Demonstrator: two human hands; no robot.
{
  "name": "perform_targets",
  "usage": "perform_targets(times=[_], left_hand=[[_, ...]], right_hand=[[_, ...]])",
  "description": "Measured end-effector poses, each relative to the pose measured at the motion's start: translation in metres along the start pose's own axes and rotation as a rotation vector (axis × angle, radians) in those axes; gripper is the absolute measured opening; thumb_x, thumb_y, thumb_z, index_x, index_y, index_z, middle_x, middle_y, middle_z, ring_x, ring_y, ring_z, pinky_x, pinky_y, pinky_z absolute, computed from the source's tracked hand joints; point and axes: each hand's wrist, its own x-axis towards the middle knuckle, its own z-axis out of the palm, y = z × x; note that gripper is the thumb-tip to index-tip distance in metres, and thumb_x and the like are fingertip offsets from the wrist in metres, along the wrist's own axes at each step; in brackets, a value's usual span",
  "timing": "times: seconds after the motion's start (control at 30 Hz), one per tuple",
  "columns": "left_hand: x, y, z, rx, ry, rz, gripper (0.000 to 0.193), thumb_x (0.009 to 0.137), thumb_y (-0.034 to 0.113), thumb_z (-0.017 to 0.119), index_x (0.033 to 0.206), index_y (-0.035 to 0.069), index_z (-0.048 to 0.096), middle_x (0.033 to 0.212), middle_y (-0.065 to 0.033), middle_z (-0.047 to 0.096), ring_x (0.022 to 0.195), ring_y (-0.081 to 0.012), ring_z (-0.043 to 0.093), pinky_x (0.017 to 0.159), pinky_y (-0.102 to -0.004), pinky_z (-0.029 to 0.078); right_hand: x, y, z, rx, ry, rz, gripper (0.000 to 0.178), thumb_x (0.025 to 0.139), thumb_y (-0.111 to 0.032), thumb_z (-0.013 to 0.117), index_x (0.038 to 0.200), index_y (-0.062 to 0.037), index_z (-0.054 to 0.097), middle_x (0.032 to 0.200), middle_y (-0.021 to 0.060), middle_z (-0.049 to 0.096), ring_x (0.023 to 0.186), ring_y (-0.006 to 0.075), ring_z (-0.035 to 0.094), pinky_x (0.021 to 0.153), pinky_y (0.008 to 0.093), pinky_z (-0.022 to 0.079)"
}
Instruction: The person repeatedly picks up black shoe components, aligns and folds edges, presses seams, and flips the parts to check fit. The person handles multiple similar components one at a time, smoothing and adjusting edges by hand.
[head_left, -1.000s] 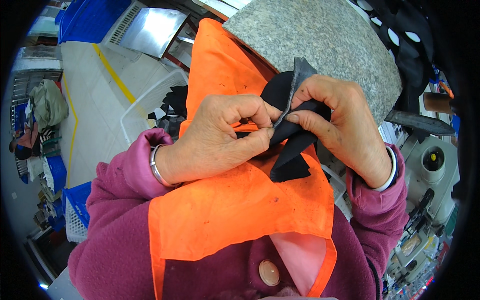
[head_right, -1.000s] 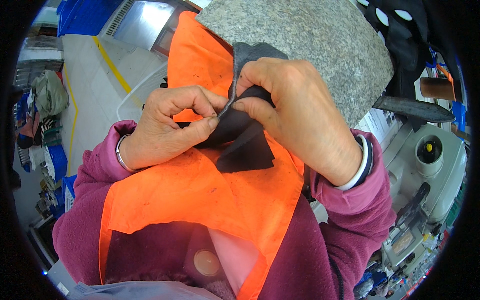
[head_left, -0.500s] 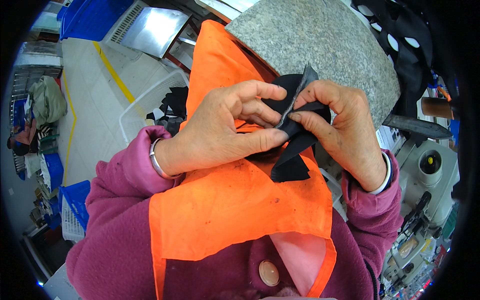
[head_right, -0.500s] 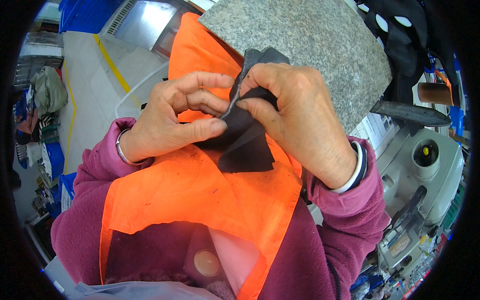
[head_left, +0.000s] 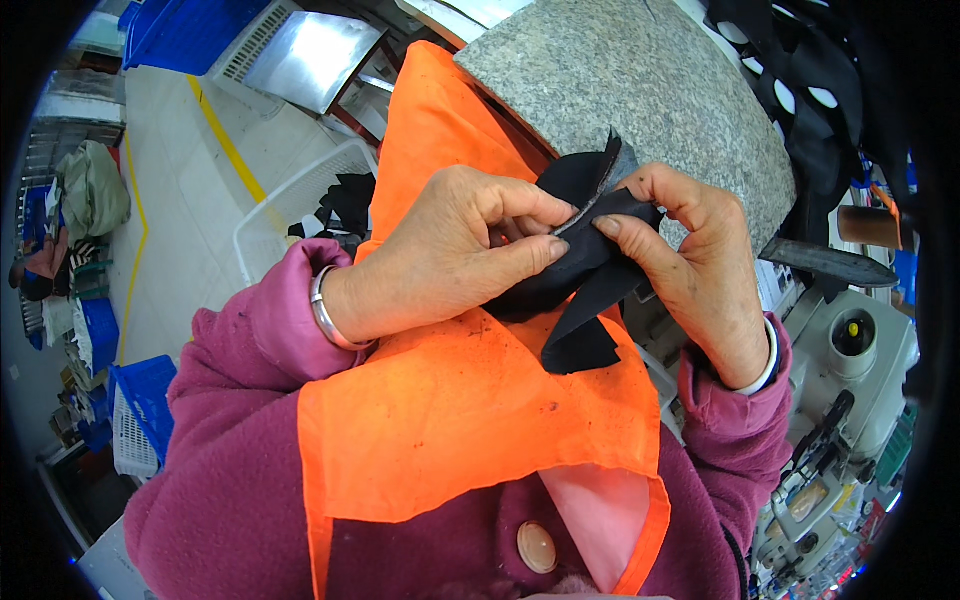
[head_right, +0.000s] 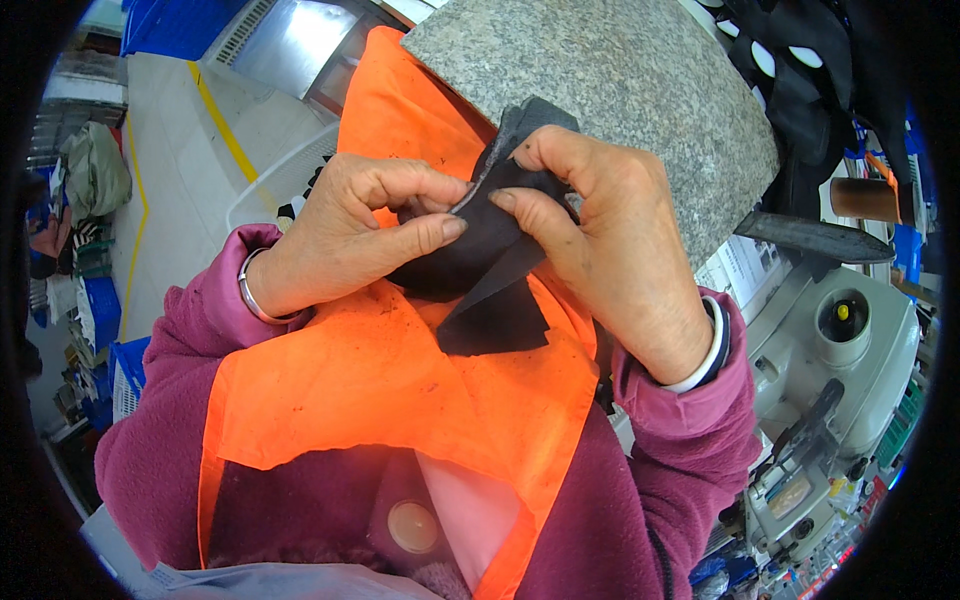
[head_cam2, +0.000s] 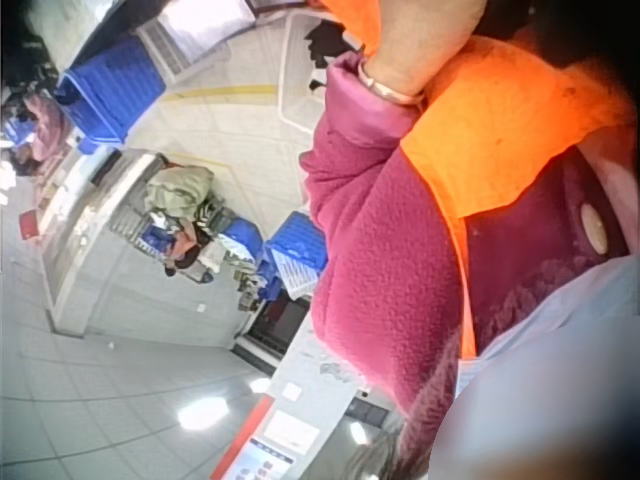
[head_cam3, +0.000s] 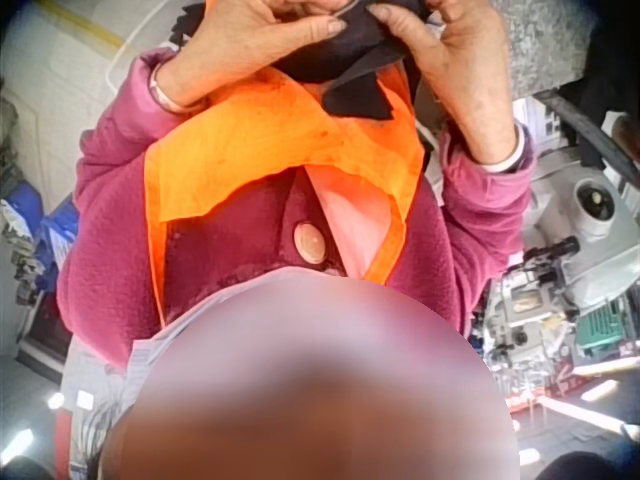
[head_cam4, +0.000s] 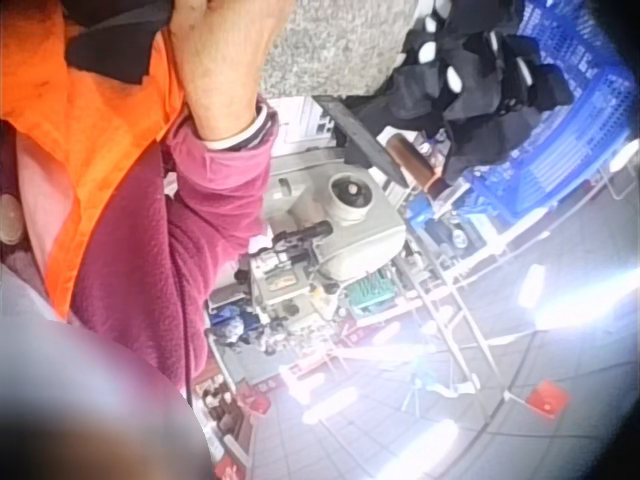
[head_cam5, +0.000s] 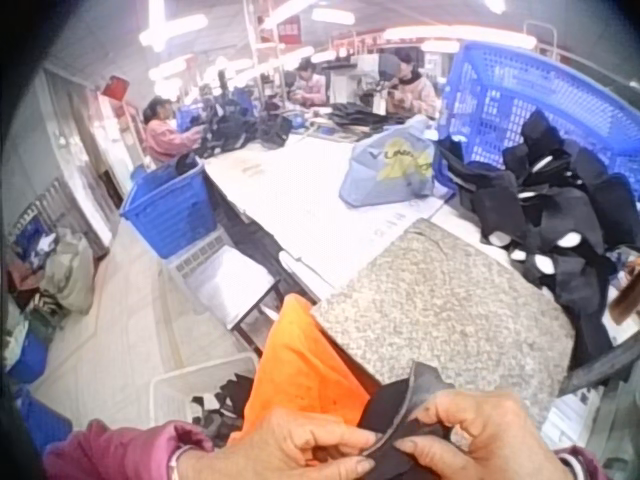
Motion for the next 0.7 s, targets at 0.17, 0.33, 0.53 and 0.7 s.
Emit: perform_targets(times=[0.17,0.33,0.53,0.7], left_hand=[[-0.001,-0.001,0.001,0.030,0.010,0.017,0.025,0.088,0.003,0.063,0.113,-0.003,0.065,0.078,-0.0017,0.065,0.068,-0.0042,0.057,0.060,-0.0196,0.047],[-0.002,-0.003,0.001,0.025,0.015,0.011,0.031,0.089,0.003,0.063,0.119,-0.002,0.063,0.077,0.0000,0.062,0.068,-0.0040,0.055,0.061,-0.0198,0.046],[-0.002,-0.004,0.000,0.023,-0.002,0.020,0.033,0.090,0.004,0.064,0.123,0.000,0.061,0.078,0.0017,0.059,0.069,-0.0036,0.053,0.063,-0.0191,0.045],[-0.003,-0.005,0.001,0.027,0.012,0.043,0.033,0.091,0.003,0.063,0.124,0.000,0.060,0.079,0.0017,0.058,0.069,-0.0033,0.052,0.063,-0.0189,0.045]], right_hand=[[0.000,0.002,0.003,0.013,0.021,0.001,0.009,0.085,-0.006,0.067,0.082,0.0005,0.062,0.070,0.0022,0.061,0.068,0.0078,0.053,0.065,0.0233,0.044],[0.000,0.004,0.004,0.007,0.055,-0.024,0.010,0.084,-0.007,0.068,0.082,0.0003,0.062,0.073,0.0022,0.061,0.071,0.0082,0.054,0.066,0.0232,0.044],[0.004,0.008,0.009,0.019,0.150,-0.127,0.013,0.077,-0.001,0.072,0.085,0.0006,0.062,0.074,0.0096,0.060,0.063,0.0186,0.057,0.059,0.0273,0.045],[0.002,0.006,0.012,0.018,0.162,-0.130,0.011,0.079,0.000,0.070,0.085,0.0005,0.062,0.073,0.0084,0.060,0.063,0.0167,0.057,0.059,0.0265,0.045]])
